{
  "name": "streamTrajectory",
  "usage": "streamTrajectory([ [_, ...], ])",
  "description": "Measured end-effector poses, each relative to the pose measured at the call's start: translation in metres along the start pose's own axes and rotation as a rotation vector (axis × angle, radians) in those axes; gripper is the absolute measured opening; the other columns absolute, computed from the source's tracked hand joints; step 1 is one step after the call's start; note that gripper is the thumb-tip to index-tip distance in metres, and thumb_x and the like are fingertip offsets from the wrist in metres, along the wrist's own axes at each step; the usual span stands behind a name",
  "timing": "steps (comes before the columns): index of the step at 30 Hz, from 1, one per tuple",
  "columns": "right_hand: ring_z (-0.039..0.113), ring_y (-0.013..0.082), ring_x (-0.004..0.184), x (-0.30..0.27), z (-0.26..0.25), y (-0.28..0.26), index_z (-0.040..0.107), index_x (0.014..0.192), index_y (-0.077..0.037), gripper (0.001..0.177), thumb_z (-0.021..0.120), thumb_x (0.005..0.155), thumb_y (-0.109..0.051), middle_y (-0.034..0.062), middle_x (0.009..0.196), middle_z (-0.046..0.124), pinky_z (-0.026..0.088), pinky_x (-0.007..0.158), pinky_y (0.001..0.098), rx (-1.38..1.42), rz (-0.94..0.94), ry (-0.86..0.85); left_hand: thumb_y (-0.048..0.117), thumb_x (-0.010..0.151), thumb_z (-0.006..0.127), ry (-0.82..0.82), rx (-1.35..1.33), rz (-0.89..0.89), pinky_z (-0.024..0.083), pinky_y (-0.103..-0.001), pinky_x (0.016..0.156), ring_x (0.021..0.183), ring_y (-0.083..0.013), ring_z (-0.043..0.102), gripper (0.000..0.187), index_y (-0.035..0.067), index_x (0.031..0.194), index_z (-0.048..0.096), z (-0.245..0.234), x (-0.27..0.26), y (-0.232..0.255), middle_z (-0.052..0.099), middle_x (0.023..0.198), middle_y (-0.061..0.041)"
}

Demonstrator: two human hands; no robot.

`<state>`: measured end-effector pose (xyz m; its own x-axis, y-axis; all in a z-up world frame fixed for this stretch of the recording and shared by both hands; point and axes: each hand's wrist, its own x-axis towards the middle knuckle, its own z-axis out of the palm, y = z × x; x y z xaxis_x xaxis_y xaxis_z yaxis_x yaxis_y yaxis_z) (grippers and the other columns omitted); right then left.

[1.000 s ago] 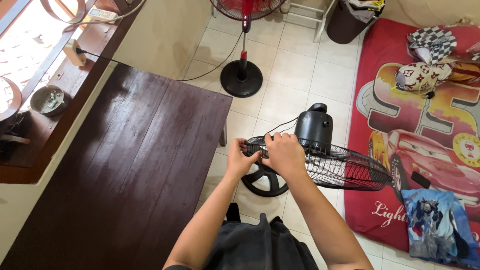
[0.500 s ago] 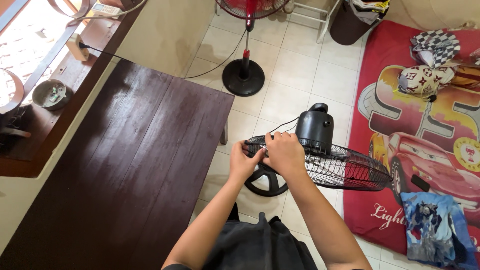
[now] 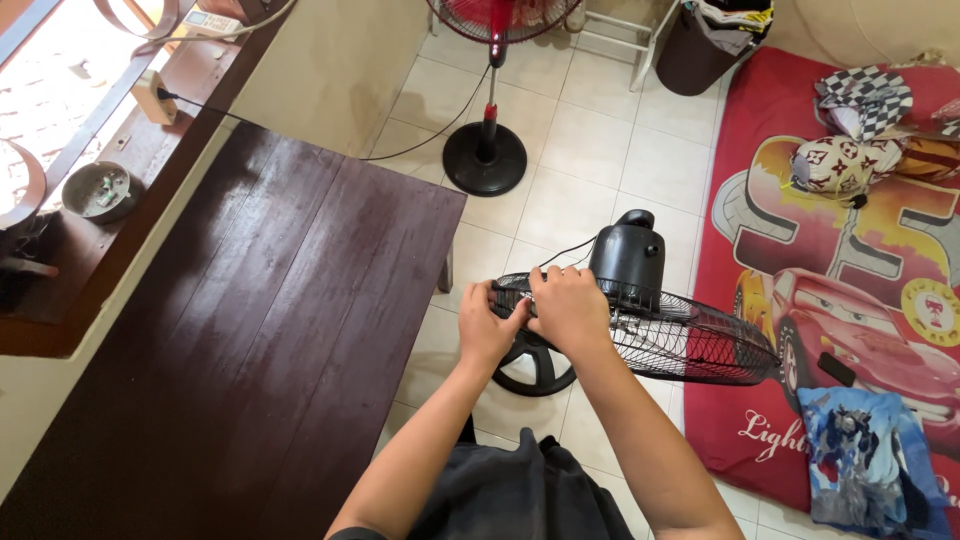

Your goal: The person removes the front grille of a standing electric fan, then uses a screwdriver to loosen and remove the fan blades. Screws are placed on a nearby table. The person continues to unscrew and remove additional blade sections, placing them on the table. The video ends with the fan partially disassembled.

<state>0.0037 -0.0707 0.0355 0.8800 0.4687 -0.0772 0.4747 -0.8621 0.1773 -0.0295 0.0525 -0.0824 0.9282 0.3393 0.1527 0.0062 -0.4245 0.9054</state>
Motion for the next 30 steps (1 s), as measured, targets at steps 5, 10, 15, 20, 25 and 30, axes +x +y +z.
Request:
streamTrajectory([
  [5, 0.069, 0.0255, 0.087, -0.001, 0.001, -0.001, 0.070, 0.113, -0.005, 0.058, 0.084, 0.070, -0.041, 0.0088, 0.090, 0.071, 0.052, 0.080, 0.0367, -0.001, -0.018, 0.040, 0.032, 0.078, 0.085, -0.049, 0.098, 0.031, 0.050, -0.042, 0.088, 0.103, -0.0336, 0.061, 0.058, -0.002, 0.119, 0.062, -0.008, 0.002, 0.005, 0.061, 0.110, -0.015],
  [10, 0.068, 0.0261, 0.100, -0.010, -0.004, 0.007, 0.070, 0.109, -0.005, 0.043, 0.079, 0.073, -0.026, 0.0089, 0.102, 0.072, 0.052, 0.088, 0.0405, 0.250, -0.156, 0.265, 0.027, 0.093, 0.066, -0.081, 0.072, 0.257, 0.039, -0.050, 0.109, 0.131, -0.0421, 0.050, 0.060, -0.003, 0.143, 0.052, -0.014, -0.002, 0.013, 0.051, 0.143, -0.022],
  [15, 0.065, 0.0266, 0.113, -0.039, -0.010, 0.027, 0.070, 0.114, -0.003, 0.044, 0.077, 0.074, -0.021, 0.0104, 0.115, 0.072, 0.048, 0.101, 0.0437, 0.387, -0.120, 0.443, 0.033, 0.095, 0.062, -0.167, 0.203, 0.494, 0.024, -0.063, 0.120, 0.142, -0.0420, 0.045, 0.059, 0.004, 0.145, 0.056, -0.014, -0.002, 0.040, 0.051, 0.150, -0.018],
  [20, 0.063, 0.0284, 0.114, -0.080, -0.012, 0.060, 0.070, 0.116, -0.003, 0.042, 0.077, 0.083, -0.028, 0.0095, 0.119, 0.071, 0.045, 0.103, 0.0480, 0.335, 0.039, 0.492, 0.040, 0.091, 0.067, -0.335, 0.180, 0.683, 0.024, -0.064, 0.120, 0.144, -0.0406, 0.043, 0.065, 0.004, 0.144, 0.056, -0.003, 0.005, 0.080, 0.052, 0.149, -0.019],
  [25, 0.063, 0.0277, 0.118, -0.120, -0.002, 0.092, 0.070, 0.123, -0.006, 0.039, 0.073, 0.090, -0.026, 0.0084, 0.124, 0.070, 0.044, 0.104, 0.0463, 0.348, 0.202, 0.556, 0.047, 0.087, 0.074, -0.426, 0.233, 0.839, 0.029, -0.062, 0.119, 0.140, -0.0376, 0.046, 0.073, 0.003, 0.141, 0.057, 0.022, 0.001, 0.123, 0.054, 0.144, -0.019],
  [30, 0.059, 0.0318, 0.127, -0.158, 0.021, 0.124, 0.065, 0.131, -0.004, 0.044, 0.071, 0.093, -0.025, 0.0125, 0.134, 0.066, 0.044, 0.107, 0.0442, 0.544, 0.228, 0.596, 0.050, 0.083, 0.077, -0.449, 0.268, 0.971, 0.032, -0.061, 0.116, 0.133, -0.0355, 0.052, 0.072, 0.000, 0.132, 0.062, 0.049, -0.013, 0.155, 0.060, 0.134, -0.016],
])
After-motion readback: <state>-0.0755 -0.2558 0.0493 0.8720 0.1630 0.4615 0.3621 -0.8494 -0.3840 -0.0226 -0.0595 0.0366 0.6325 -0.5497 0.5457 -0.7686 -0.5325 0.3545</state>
